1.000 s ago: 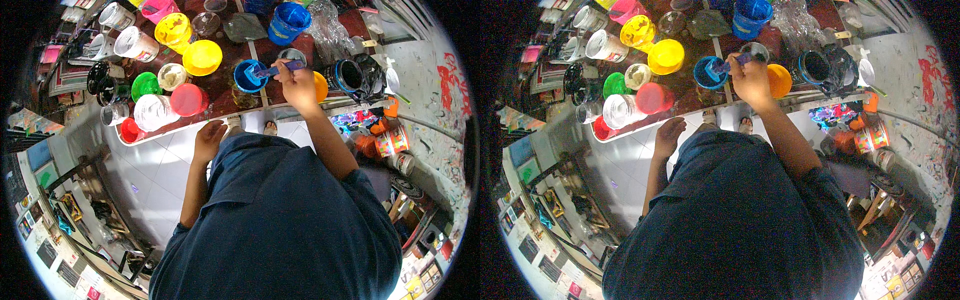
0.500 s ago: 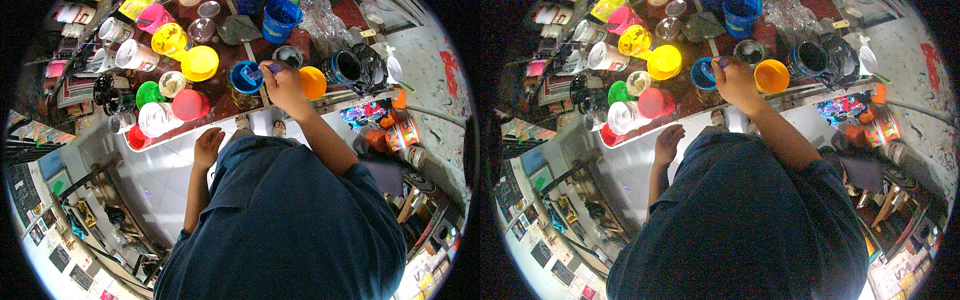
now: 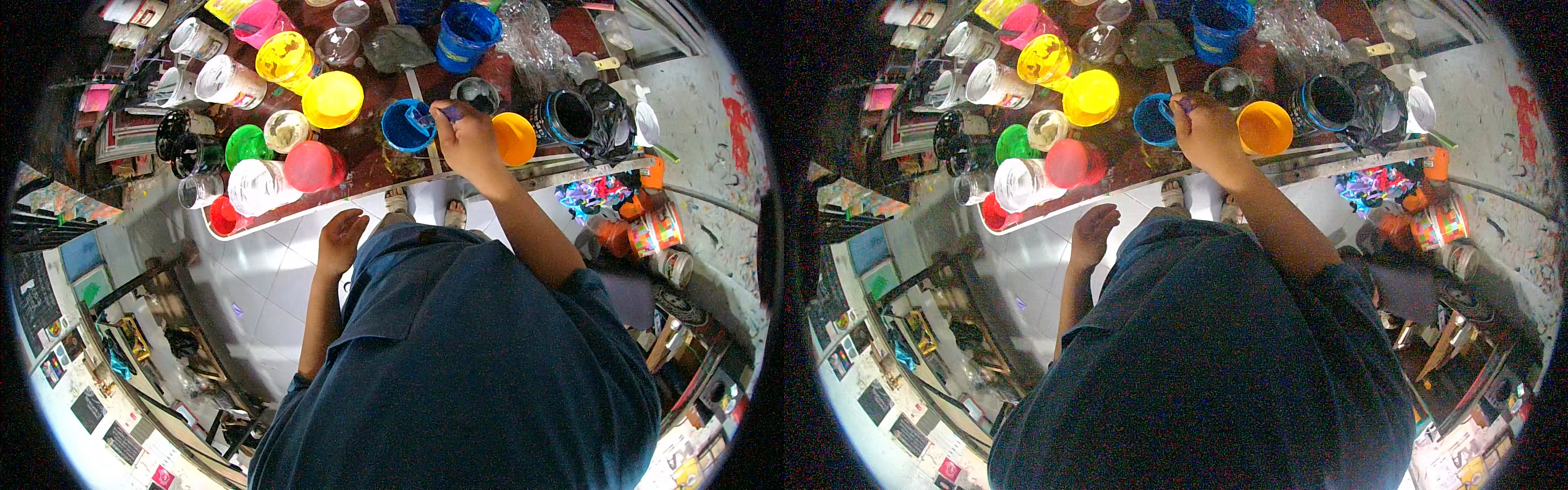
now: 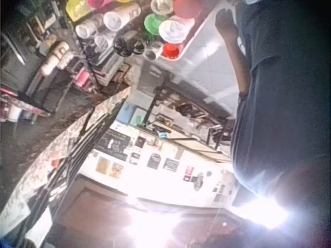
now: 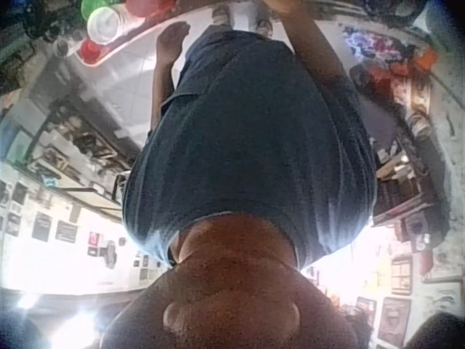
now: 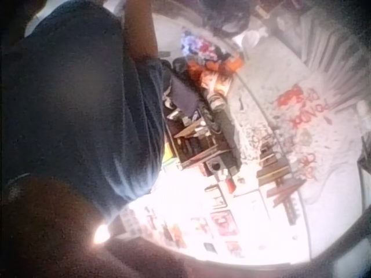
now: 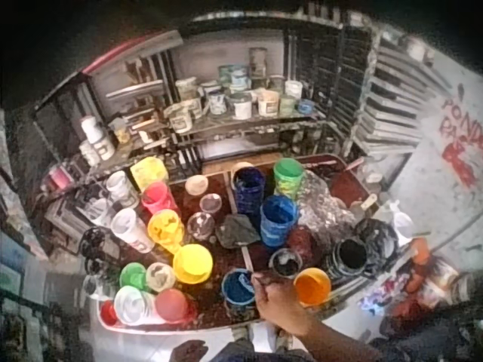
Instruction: The person stacks a screen printing frame, unfolds a printed sheet on a table, and then retrieves a squeegee. They pour pink ink onto the squeegee and spread it evenly across the blade in preparation for printing.
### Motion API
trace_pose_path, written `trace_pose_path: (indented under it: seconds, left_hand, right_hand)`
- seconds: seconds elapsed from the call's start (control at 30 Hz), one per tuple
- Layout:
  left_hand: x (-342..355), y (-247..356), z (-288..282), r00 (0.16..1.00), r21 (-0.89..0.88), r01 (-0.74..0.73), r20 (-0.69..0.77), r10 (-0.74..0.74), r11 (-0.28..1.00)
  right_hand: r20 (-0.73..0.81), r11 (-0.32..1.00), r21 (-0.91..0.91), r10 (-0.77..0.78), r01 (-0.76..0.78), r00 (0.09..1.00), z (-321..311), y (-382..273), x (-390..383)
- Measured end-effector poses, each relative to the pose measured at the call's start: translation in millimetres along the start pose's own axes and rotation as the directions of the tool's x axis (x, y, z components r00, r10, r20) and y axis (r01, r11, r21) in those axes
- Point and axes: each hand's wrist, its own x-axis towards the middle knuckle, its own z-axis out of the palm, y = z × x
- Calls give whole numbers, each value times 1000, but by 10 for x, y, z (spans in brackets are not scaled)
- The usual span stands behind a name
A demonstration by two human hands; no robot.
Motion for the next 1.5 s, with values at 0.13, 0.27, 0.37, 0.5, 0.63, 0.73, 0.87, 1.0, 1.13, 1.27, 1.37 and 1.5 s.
trace_pose_path:
  seconds: [0.13, 0.27, 0.37, 0.5, 0.63, 0.73, 0.87, 1.0, 1.13, 1.27, 1.37, 1.5]
  left_hand:
    - [-18, 5, 24, 1000, -31, 18, 7, -17, 999]
    - [-15, 23, 55, 1000, -9, -29, 10, 29, 1000]
    - [-25, -84, 26, 999, -50, -33, 1, 33, 998]
    - [33, -181, -10, 996, -73, -83, 12, 84, 994]
    - [49, -74, -52, 998, -55, -43, 40, 46, 998]
    - [108, -62, -96, 995, 14, -51, 89, 50, 999]
    - [212, -157, -143, 980, 38, -72, 187, 63, 997]
    - [297, -222, -147, 948, 122, -34, 318, -6, 992]
    - [345, -227, -138, 920, 291, -147, 392, 22, 945]
    - [215, -342, -86, 914, 131, -175, 390, 111, 976]
    - [81, -468, -55, 905, 150, -247, 390, 172, 957]
    - [-100, -829, 38, 875, 131, -328, 415, 248, 936]
  right_hand:
    - [31, 999, -37, -3, 5, 1000, -27, -75, -24]
    - [-9, 999, 12, -37, 38, 999, 38, 35, -61]
    - [-5, 998, 63, 20, -20, 1000, -38, -128, -51]
    - [-59, 999, 8, -47, 47, 997, 108, 12, -125]
    - [-56, 999, -21, 44, -45, 997, 93, 11, -83]
    - [-65, 991, 43, 129, -126, 990, 100, 141, -137]
    - [-145, 918, 275, 334, -286, 931, 50, -7, -282]
    - [9, 851, 206, 491, -483, 871, -40, 77, -690]
    - [264, 290, 763, 676, -578, 688, -253, -144, -966]
    - [206, 169, 905, 628, -390, 750, -437, -326, -1294]
    - [95, 197, 932, 679, -305, 728, -576, -476, -1571]
    - [16, 371, 829, 731, -418, 682, -846, -662, -2158]
